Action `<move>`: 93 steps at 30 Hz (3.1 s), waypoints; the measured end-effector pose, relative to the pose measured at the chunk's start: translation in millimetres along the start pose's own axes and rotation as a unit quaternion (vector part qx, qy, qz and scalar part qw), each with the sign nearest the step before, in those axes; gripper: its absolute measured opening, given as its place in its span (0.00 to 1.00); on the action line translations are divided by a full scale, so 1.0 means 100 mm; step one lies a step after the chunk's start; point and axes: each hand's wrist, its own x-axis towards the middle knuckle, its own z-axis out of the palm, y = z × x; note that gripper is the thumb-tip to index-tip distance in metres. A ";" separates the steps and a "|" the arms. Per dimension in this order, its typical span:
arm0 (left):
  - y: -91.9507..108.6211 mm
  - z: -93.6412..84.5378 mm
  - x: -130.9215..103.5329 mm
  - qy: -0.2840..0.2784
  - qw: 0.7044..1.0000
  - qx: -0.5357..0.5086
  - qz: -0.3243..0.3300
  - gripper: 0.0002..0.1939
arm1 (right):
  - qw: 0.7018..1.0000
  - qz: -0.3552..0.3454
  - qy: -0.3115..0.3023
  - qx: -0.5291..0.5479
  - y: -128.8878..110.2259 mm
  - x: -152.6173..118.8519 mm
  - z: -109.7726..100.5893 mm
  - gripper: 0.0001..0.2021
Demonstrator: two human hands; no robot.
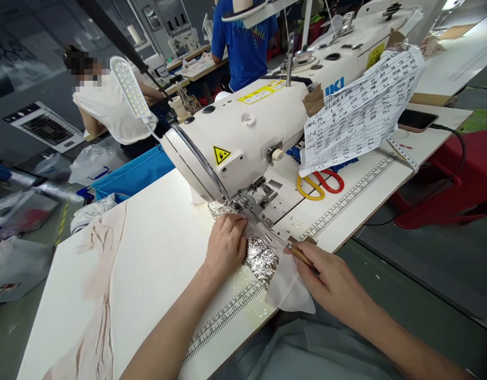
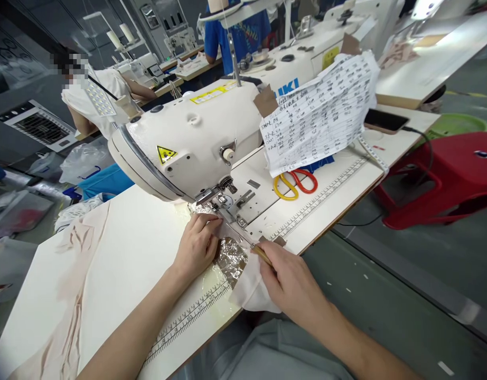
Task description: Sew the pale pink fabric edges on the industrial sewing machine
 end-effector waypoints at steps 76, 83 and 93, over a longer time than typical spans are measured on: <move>-0.27 0.13 0.12 0.058 0.966 -0.169 -0.188 0.12 | 0.993 -0.073 -0.093 0.022 -0.23 -0.04 0.02 0.11; -0.26 0.11 0.11 0.062 0.976 -0.136 -0.155 0.13 | 0.983 -0.068 -0.161 0.059 -0.21 -0.46 0.02 0.09; -0.18 -0.03 0.06 0.013 0.991 -0.084 -0.103 0.13 | 0.985 0.134 0.098 -0.053 0.38 -0.59 0.16 0.18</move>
